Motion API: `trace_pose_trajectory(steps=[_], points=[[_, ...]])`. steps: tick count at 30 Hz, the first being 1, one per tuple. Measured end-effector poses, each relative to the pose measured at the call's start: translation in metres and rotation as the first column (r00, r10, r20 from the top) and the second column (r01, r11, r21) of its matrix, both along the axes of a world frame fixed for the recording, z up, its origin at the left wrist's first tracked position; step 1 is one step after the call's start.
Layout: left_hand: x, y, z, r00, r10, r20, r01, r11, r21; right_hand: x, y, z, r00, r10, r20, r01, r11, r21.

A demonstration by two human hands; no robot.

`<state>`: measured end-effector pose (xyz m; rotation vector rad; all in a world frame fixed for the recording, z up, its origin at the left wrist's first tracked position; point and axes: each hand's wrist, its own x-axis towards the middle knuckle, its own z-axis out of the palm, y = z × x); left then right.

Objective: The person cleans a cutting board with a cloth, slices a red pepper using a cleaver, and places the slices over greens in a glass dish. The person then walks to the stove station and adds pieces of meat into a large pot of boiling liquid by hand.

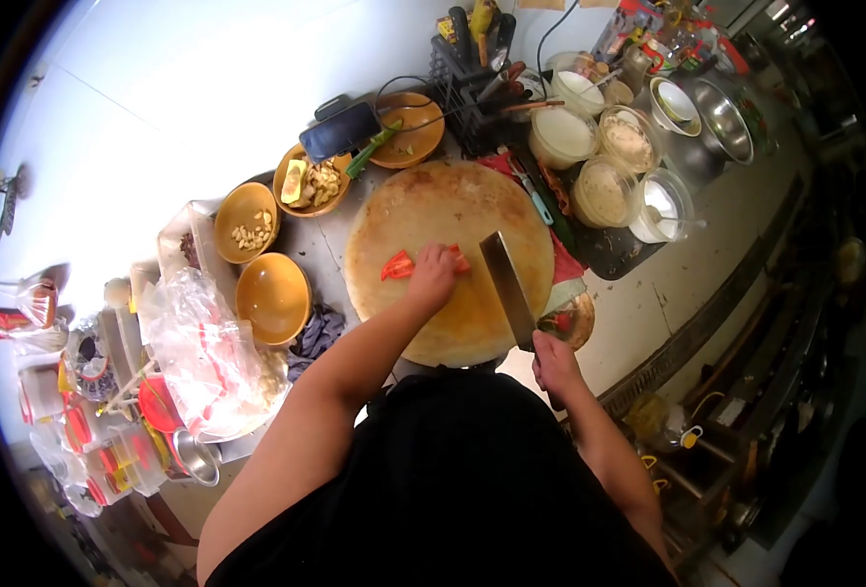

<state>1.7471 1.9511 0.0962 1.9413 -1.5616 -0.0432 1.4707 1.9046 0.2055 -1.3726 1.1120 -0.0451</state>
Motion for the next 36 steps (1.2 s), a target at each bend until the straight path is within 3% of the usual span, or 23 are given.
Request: trace_pose_trajectory(steps=[4, 6, 10, 13, 15, 17, 19, 20, 21, 22, 24, 25, 27, 29, 30, 31, 32, 34, 36], points=[[0.0, 0.009, 0.01, 0.98, 0.035, -0.196, -0.036, 0.999, -0.001, -0.002, -0.001, -0.006, 1.0, -0.006, -0.003, 0.006, 1.0, 0.014], [-0.003, 0.012, 0.024, 0.86, 0.224, -0.459, -0.161, 0.972, 0.173, -0.001, -0.002, -0.005, 1.0, -0.013, -0.016, 0.013, 1.0, 0.022], [0.006, 0.02, 0.037, 0.812, 0.347, -0.469, -0.239, 0.931, 0.275, 0.0, -0.003, -0.007, 0.999, 0.002, -0.051, -0.002, 1.0, -0.015], [0.01, 0.017, 0.062, 0.753, 0.292, -0.589, -0.239, 0.956, 0.169, 0.002, -0.003, -0.007, 0.999, -0.015, -0.05, 0.014, 1.0, -0.017], [-0.012, 0.008, 0.133, 0.823, 0.106, -0.559, 0.022, 0.976, 0.217, 0.0, -0.002, -0.012, 0.992, 0.013, -0.128, -0.023, 0.996, -0.08], [-0.045, -0.008, 0.151, 0.888, -0.232, -0.398, 0.236, 0.971, -0.039, 0.001, 0.0, -0.013, 0.998, 0.003, -0.06, -0.008, 0.996, -0.087], [-0.074, -0.03, 0.162, 0.787, -0.539, -0.3, 0.499, 0.842, -0.204, -0.001, 0.0, -0.023, 1.0, 0.0, 0.011, 0.001, 0.995, -0.097], [-0.093, -0.041, 0.173, 0.746, -0.595, -0.301, 0.536, 0.803, -0.26, -0.004, 0.0, -0.035, 1.0, 0.012, 0.011, -0.01, 0.986, -0.168], [-0.111, -0.047, 0.176, 0.822, -0.557, -0.12, 0.511, 0.814, -0.277, -0.006, 0.0, -0.041, 1.0, 0.025, 0.009, -0.022, 0.971, -0.238], [-0.117, -0.048, 0.176, 0.82, -0.56, -0.121, 0.513, 0.811, -0.28, -0.009, 0.0, -0.046, 1.0, 0.021, 0.005, -0.019, 0.971, -0.24], [-0.123, -0.051, 0.176, 0.789, -0.592, -0.164, 0.514, 0.783, -0.351, -0.011, 0.0, -0.054, 0.992, 0.097, 0.082, -0.049, 0.889, -0.455], [-0.119, -0.045, 0.17, 0.788, -0.594, -0.162, 0.517, 0.782, -0.349, -0.01, -0.001, -0.042, 0.992, 0.094, 0.085, -0.045, 0.89, -0.455], [-0.097, -0.023, 0.139, 0.88, -0.386, -0.278, 0.377, 0.922, -0.09, -0.013, -0.001, -0.016, 0.995, 0.002, -0.097, -0.017, 0.988, -0.156], [-0.069, -0.013, 0.096, 0.964, -0.155, -0.216, 0.187, 0.973, 0.135, -0.018, -0.001, -0.01, 0.985, -0.059, -0.163, 0.044, 0.995, -0.094], [-0.057, -0.009, 0.074, 0.997, -0.03, -0.066, 0.036, 0.996, 0.081, -0.022, -0.001, -0.009, 0.965, -0.115, -0.236, 0.109, 0.993, -0.038], [-0.047, -0.007, 0.053, 0.991, 0.106, 0.077, -0.107, 0.994, 0.004, -0.026, -0.001, -0.008, 0.976, -0.134, -0.173, 0.136, 0.991, 0.001], [-0.037, -0.005, 0.035, 0.991, 0.107, 0.075, -0.108, 0.994, 0.004, -0.026, -0.002, -0.006, 0.976, -0.133, -0.174, 0.135, 0.991, 0.001], [-0.022, -0.004, 0.018, 0.948, 0.183, 0.26, -0.227, 0.962, 0.149, -0.027, -0.003, 0.003, 0.976, -0.159, -0.151, 0.166, 0.986, 0.035], [-0.017, -0.004, 0.024, 0.969, 0.09, 0.231, -0.144, 0.963, 0.228, -0.025, -0.006, 0.009, 0.974, -0.144, -0.175, 0.152, 0.988, 0.036]])
